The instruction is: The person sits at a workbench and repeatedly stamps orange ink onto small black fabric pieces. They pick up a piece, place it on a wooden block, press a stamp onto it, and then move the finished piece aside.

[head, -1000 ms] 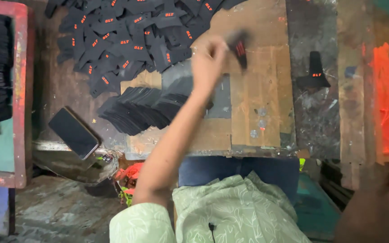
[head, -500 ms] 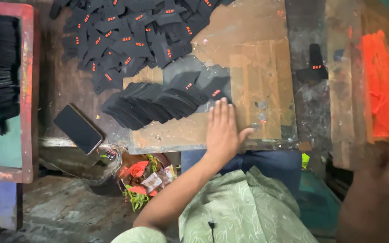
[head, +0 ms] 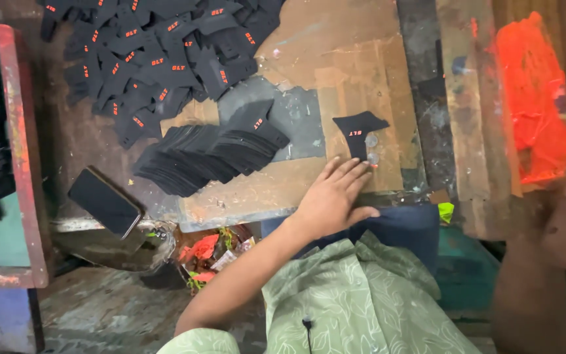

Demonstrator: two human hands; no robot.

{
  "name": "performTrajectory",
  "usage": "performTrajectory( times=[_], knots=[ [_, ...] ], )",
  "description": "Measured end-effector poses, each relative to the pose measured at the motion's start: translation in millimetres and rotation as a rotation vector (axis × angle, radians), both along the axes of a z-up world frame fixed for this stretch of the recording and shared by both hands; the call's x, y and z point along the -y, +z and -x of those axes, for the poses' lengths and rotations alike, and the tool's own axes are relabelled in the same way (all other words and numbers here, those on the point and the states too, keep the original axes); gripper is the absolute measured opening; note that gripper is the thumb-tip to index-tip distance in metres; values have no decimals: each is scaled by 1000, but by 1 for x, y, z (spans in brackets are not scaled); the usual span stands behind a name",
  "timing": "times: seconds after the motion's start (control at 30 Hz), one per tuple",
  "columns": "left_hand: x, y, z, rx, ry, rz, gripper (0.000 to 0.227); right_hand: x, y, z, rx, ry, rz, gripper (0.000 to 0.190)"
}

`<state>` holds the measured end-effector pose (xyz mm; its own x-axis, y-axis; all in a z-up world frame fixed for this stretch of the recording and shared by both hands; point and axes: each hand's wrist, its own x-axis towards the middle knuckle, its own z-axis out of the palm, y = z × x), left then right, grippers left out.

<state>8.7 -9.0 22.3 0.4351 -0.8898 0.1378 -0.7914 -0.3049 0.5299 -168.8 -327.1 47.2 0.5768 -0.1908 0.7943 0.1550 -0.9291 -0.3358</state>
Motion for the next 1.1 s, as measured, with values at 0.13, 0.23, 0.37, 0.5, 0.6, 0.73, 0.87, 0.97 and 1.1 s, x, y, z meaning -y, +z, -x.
performTrajectory(
  times=[0.13,0.23,0.37,0.5,0.6,0.73,0.87,0.97,1.1],
  knots=[
    [-11,38,-12,-320,202,309,64,-80,61,-42,-2,0,39,22],
    [-13,66,-12,-808,262,624,62,-91,36,-48,-222,139,-81,29],
    [-2,13,-3,-1098,581,515,61,-125,19,-64,-471,285,-86,40],
    [-1,-30,1,-700,748,357,67,-130,-13,-67,-586,345,-77,40],
    [-5,-26,1,-448,735,210,70,-124,-17,-92,-608,375,-76,40],
    [-10,-26,-2,-438,700,211,70,-122,-27,-115,-603,365,-24,38],
    [-9,-26,1,-473,737,210,66,-147,-38,-92,-618,289,-40,38],
    [-5,-33,5,-416,734,306,66,-159,-30,-77,-611,230,-91,38],
    [-5,10,6,-633,720,367,58,-145,-14,-71,-501,239,-132,38]
  ],
)
